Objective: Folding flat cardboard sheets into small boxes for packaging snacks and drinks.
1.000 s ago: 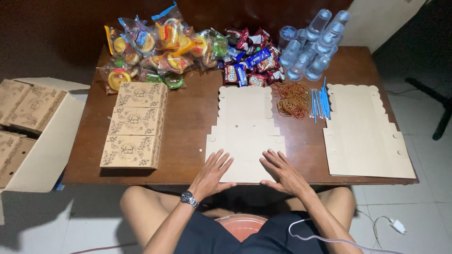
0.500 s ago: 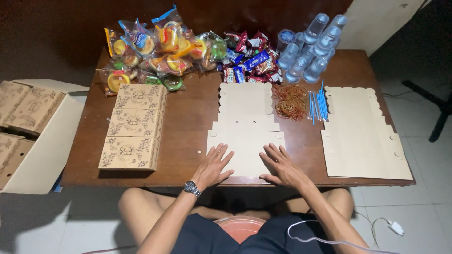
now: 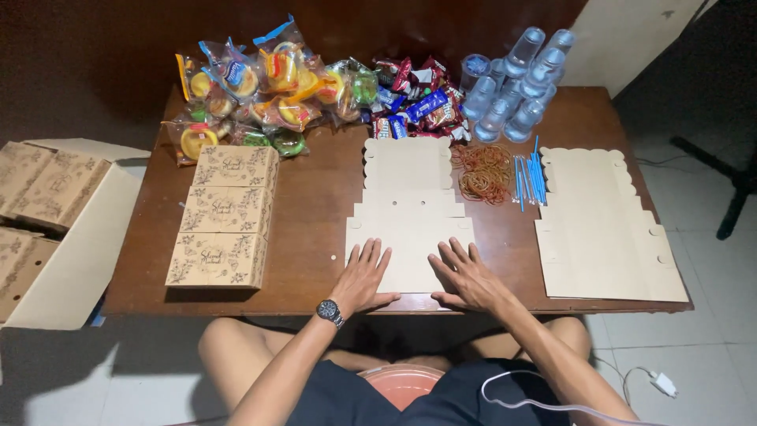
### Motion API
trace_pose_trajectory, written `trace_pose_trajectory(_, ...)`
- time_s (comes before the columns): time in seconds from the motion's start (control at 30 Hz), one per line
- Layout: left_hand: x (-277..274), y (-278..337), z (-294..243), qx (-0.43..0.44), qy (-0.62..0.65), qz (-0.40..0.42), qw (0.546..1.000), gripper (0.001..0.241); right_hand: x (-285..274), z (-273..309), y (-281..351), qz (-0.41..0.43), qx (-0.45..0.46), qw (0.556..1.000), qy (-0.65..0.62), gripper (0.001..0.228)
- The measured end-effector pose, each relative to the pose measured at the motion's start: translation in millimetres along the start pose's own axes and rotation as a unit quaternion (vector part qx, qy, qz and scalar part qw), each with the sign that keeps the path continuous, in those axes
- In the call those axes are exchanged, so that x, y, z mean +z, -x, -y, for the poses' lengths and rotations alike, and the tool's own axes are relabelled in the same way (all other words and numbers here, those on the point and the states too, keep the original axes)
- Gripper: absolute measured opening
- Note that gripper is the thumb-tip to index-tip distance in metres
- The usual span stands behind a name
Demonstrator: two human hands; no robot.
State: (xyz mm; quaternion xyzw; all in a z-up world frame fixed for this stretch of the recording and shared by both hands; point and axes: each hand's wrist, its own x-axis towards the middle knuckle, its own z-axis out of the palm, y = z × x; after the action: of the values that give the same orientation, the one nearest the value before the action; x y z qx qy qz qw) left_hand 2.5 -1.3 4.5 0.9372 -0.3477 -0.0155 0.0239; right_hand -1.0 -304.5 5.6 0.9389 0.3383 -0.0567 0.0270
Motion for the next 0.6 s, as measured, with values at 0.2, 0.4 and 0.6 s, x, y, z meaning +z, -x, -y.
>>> trace_pose_trajectory(0.2, 12.4, -2.9, 1.0, 0.01, -0.044, 0.004, 0.999, 0.1, -5.2, 1.2, -2.2, 0.001, -0.017, 1.0, 0.015, 0.084)
trace_pose_trajectory(0.4, 12.1, -2.6, 5.4, 0.019, 0.003, -0.004, 1.0, 0.089, 2.6, 0.2, 2.5, -0.009, -0.017, 1.0, 0.01, 0.08)
trace_pose_trajectory(0.6, 17.9, 5.2, 6.8, 0.041, 0.024, -0.047, 0.998, 0.084, 26.0, -6.7, 6.7, -0.051, -0.001, 0.999, -0.02, 0.075)
